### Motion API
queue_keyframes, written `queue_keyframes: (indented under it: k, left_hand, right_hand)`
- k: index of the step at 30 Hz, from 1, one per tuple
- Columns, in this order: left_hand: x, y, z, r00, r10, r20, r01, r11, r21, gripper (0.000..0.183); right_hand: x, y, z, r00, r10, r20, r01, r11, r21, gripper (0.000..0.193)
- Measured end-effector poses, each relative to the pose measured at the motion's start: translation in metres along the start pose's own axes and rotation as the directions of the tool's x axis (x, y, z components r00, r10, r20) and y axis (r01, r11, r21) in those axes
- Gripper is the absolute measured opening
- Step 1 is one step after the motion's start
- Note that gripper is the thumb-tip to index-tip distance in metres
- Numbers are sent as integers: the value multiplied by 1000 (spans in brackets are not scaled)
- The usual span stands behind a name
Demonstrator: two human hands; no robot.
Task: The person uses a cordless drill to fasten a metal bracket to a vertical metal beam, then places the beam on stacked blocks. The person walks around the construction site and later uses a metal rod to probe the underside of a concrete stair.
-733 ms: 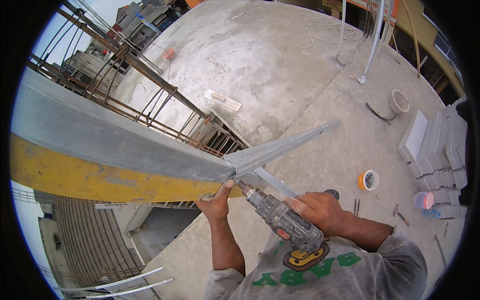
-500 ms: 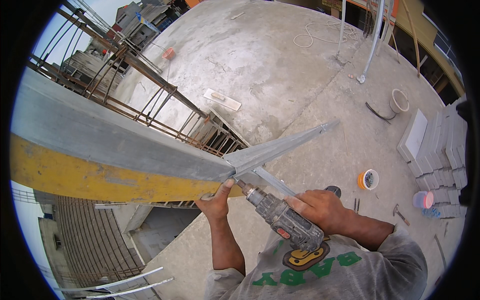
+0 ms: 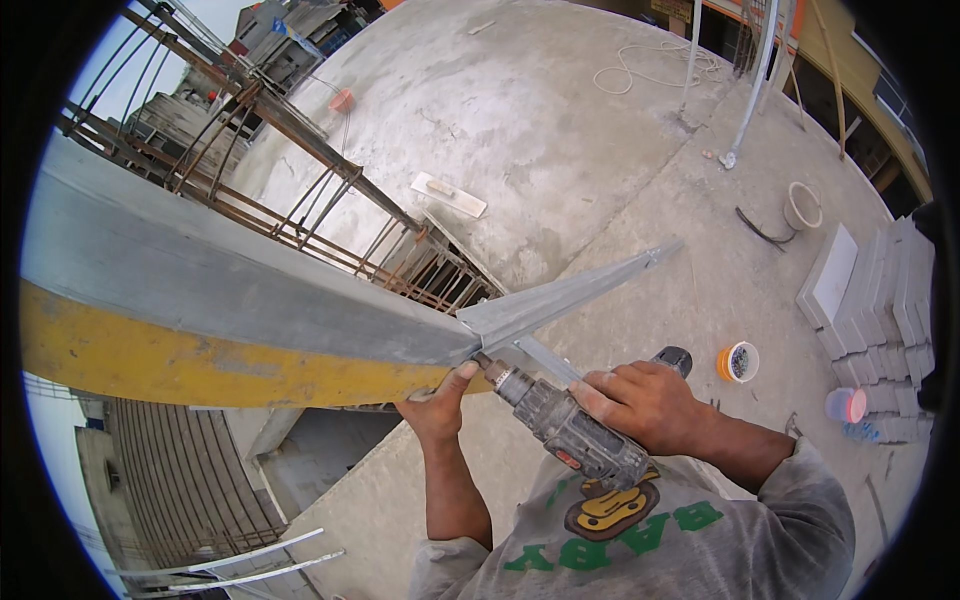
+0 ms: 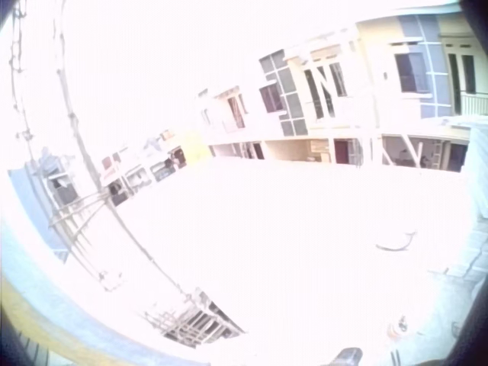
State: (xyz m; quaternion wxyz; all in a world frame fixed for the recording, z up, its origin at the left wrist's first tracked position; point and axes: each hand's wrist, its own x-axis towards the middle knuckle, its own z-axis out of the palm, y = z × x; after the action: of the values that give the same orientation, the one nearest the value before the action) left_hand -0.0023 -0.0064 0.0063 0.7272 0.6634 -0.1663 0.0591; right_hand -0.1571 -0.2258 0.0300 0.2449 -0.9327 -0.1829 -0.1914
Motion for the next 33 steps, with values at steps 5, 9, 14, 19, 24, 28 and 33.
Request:
queue_keyframes:
  k: [5, 9, 14, 19, 24, 28, 33]
  left_hand:
    - [4, 4, -1, 995, -96, 30, 97, 995, -30, 64]
    - [0, 12, 8, 999, -16, -33, 14, 998, -56, 52]
    - [0, 14, 2, 994, -103, 40, 103, 995, -8, 47]
    - [0, 14, -3, 986, -147, 79, 143, 988, 58, 49]
    - [-2, 24, 1, 977, -202, 70, 198, 978, 59, 39]
    - [-3, 30, 3, 978, -198, 58, 195, 979, 54, 37]
    - [-4, 33, 4, 978, -203, 57, 200, 978, 51, 37]
  right_hand:
    - [1, 1, -1, 998, -5, 55, 4, 1000, 9, 42]
    - [3, -4, -10, 999, -36, 9, 36, 999, 1, 44]
    - [4, -7, -18, 997, -72, 8, 73, 997, -23, 44]
    - [2, -7, -19, 997, -69, 25, 69, 997, 20, 51]
    - [-7, -11, -19, 994, 0, 113, 8, 997, -75, 45]
    - [-9, -15, -21, 990, 51, 133, -37, 994, -101, 41]
    - [-5, -20, -24, 998, -34, 48, 41, 987, -154, 36]
